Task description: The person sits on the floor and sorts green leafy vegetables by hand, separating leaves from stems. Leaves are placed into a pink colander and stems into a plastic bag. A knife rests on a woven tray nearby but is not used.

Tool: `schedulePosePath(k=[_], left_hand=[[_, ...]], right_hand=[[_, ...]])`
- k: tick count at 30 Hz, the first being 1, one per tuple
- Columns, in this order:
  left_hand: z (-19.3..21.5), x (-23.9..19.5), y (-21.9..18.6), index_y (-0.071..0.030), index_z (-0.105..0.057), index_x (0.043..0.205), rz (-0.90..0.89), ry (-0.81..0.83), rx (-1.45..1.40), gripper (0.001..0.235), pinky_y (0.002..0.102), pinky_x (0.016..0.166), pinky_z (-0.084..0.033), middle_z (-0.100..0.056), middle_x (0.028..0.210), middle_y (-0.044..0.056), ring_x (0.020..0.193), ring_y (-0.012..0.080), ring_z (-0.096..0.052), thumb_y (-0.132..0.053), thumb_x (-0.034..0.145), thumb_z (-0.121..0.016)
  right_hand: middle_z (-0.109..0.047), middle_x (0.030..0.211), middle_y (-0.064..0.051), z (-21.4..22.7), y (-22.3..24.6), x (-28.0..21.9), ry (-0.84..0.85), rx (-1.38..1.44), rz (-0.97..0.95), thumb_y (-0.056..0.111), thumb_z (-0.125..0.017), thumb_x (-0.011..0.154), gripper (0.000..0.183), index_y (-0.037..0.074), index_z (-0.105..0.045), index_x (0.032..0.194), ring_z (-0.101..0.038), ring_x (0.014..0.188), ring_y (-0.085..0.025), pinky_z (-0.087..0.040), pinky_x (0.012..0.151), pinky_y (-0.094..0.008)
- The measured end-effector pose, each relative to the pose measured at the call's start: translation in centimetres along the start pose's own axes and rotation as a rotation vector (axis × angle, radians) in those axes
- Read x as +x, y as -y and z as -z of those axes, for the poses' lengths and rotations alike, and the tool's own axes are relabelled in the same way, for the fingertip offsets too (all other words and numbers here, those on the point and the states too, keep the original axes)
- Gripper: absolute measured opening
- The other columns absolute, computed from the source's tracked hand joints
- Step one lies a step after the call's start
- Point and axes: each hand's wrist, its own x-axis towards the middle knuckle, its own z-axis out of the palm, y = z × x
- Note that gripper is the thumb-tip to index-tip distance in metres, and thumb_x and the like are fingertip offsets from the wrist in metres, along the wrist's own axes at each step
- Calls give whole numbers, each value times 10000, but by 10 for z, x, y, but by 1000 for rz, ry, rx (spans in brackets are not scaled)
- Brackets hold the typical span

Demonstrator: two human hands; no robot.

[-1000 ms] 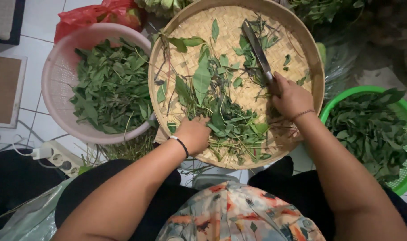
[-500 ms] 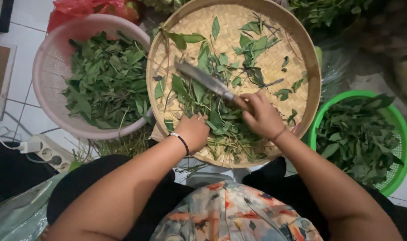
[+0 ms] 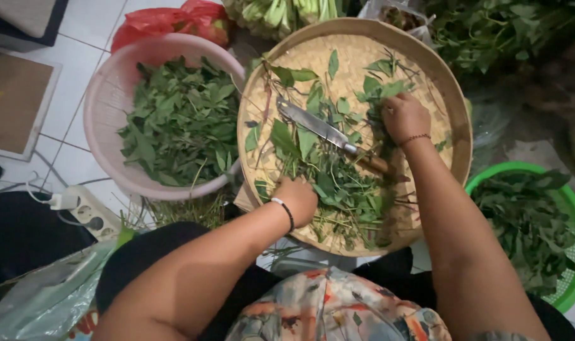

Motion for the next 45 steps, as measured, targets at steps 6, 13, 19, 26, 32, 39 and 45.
schedulePosePath(k=[6,13,19,26,32,39,45], left_hand=[[5,-3,3,-80,-743,1152,-30,16,-37,306,653,956,-440,-630,1295,150,1207,344,-585,-233,920,-617],[18,-5,8,-120,-788,1023,-16,-14,-48,243,539,905,-492,-745,1099,117,1042,331,-704,-263,896,-638],[33,-9,4,-122,-792,973,-1,-63,-33,226,484,843,-532,-763,1030,110,975,303,-727,-262,893,-635],[72,-31,-16,-94,-790,978,-122,-681,-680,242,429,788,-563,-766,969,138,879,325,-730,-266,926,-628],[73,-51,-66,-90,-742,1055,-315,-826,-1208,209,344,750,-576,-762,1013,86,866,236,-743,-244,923,-693],[66,-50,-61,-75,-762,1011,-187,-634,-1117,194,345,733,-562,-752,933,112,802,240,-727,-217,887,-714],[51,-34,-49,-45,-756,1015,-474,-651,-1148,178,329,812,-567,-739,985,101,920,227,-730,-135,864,-730]], right_hand=[[-706,1063,-121,28,-33,-5,122,292,40,98,-713,906,91,83,-753,986,-669,987,-269,-546,880,-369],[-700,1065,-8,112,-47,-49,396,851,-219,63,-602,984,142,31,-687,1094,-622,1008,-105,-499,910,-274],[-678,1047,0,175,-39,-102,216,986,-292,52,-615,1006,101,56,-656,1099,-620,989,-105,-503,927,-273],[-692,1079,-15,165,6,-150,237,1223,-323,61,-645,985,138,32,-646,1120,-634,981,-107,-514,896,-268],[-710,1051,-84,163,93,-157,118,589,174,63,-700,909,124,52,-674,1029,-703,997,-208,-555,888,-341],[-713,934,-50,182,136,-158,4,106,355,96,-797,773,180,113,-705,926,-681,889,-276,-517,786,-415],[-711,1014,-47,176,131,-163,-29,265,324,121,-793,806,200,120,-687,976,-678,950,-259,-521,819,-395]])
